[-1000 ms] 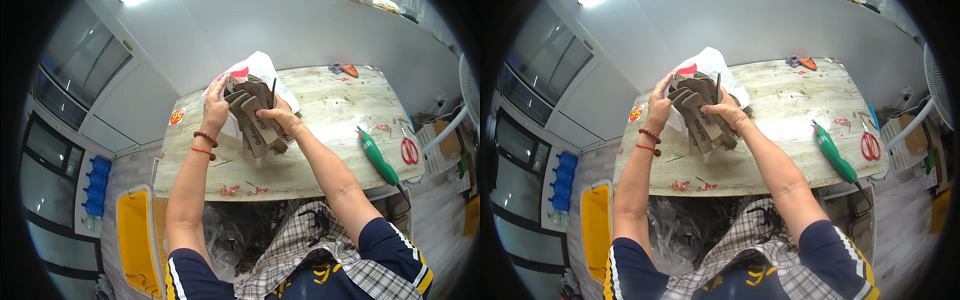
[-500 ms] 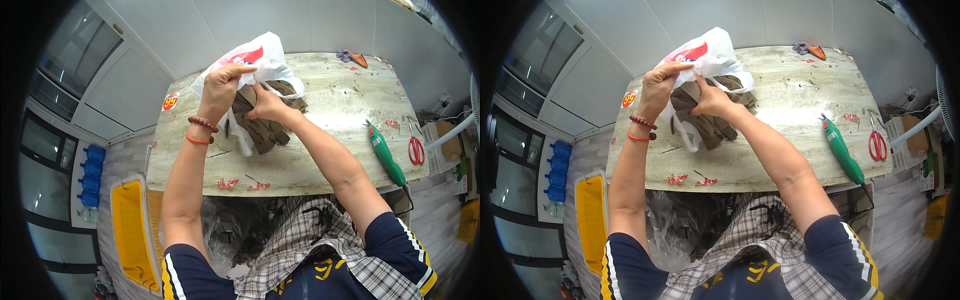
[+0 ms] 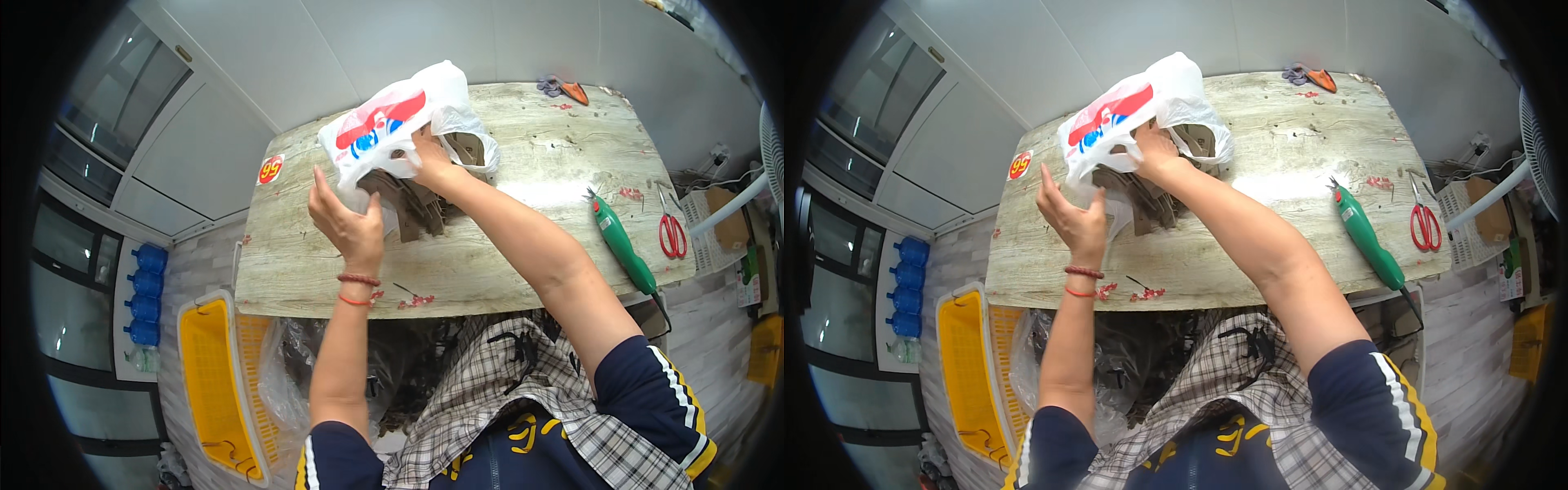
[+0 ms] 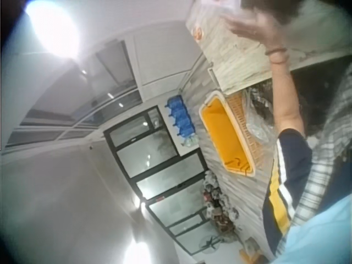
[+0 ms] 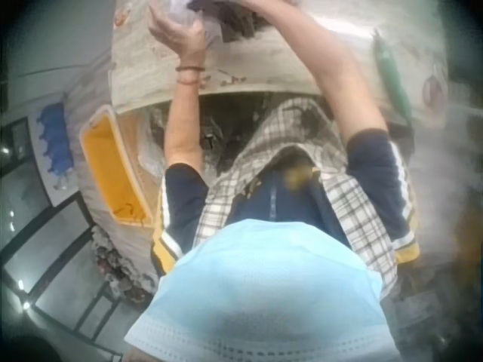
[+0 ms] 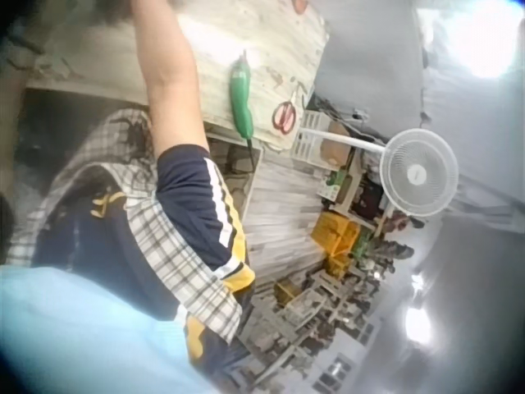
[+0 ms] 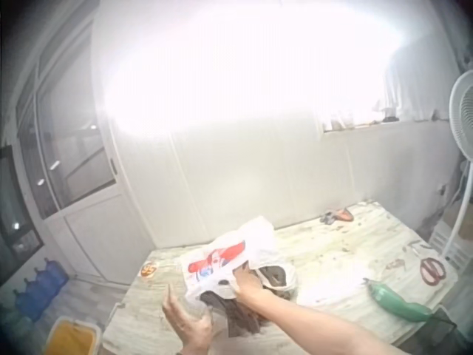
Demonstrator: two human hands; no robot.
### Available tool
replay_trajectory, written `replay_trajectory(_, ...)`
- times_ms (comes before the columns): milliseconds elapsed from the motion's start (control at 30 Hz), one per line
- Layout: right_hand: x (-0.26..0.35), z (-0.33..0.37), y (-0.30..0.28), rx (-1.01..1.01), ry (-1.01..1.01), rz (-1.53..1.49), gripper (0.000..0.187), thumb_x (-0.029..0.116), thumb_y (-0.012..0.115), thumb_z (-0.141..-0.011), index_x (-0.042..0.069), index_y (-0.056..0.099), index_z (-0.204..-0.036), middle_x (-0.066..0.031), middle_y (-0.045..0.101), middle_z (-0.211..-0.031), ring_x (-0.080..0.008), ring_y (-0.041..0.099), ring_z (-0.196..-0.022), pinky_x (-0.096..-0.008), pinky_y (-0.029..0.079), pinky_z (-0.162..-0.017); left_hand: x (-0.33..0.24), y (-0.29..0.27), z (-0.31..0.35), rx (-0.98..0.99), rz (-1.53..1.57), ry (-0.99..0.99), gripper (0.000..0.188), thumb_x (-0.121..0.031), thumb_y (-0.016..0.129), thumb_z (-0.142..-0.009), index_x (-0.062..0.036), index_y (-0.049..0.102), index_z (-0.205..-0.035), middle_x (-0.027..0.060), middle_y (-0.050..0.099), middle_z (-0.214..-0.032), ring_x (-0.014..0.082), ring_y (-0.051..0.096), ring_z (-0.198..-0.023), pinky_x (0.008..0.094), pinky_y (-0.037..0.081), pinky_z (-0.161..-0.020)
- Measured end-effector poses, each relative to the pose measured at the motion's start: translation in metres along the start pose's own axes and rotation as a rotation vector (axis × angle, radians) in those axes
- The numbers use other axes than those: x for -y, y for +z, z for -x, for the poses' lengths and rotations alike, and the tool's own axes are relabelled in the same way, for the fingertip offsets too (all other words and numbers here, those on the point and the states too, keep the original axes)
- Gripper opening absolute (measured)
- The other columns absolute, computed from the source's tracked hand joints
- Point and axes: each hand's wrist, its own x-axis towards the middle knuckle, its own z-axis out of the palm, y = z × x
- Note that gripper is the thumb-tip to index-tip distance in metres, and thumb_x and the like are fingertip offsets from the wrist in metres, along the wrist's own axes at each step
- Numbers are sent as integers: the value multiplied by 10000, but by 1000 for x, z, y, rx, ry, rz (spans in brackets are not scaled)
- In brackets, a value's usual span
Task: The person retrieves fabric pads from a white basket, stacks them on a table, and uses a green rotary cutter to trim the edges of each pad. The trimmed pads are stacked in piles on the table.
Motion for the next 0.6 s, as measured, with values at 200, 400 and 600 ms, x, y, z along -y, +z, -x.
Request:
replay_trajectory(200,11,69,-61,-271,-287,190,471,310,785,-742,47,600,-1086,-91,593,-1005,-268,597,-954,-341,500,-776,69,35,68,51,333,-672,674,-46,701,-804,17,367,-1386,202,567,-1192,308,595,-1006,394,480,-864)
replay_trajectory(400,-56,105,-104,-564,-173,393,434,266,810,-702,108,505,-966,-56,484,-892,-211,517,-847,-305,473,-697,63,21,82,167,725,-609,115,-61,614,-904,17,665,-973,29,653,-818,108,593,-694,255,497,-688)
replay_trajectory(600,-60,95,-130,-686,-129,375,386,182,775,-733,103,607,-1072,-81,543,-1022,-263,528,-947,-363,460,-866,59,7,94,179,343,-116,107,-83,660,-876,-4,681,-946,37,637,-781,141,560,-645,283,466,-653)
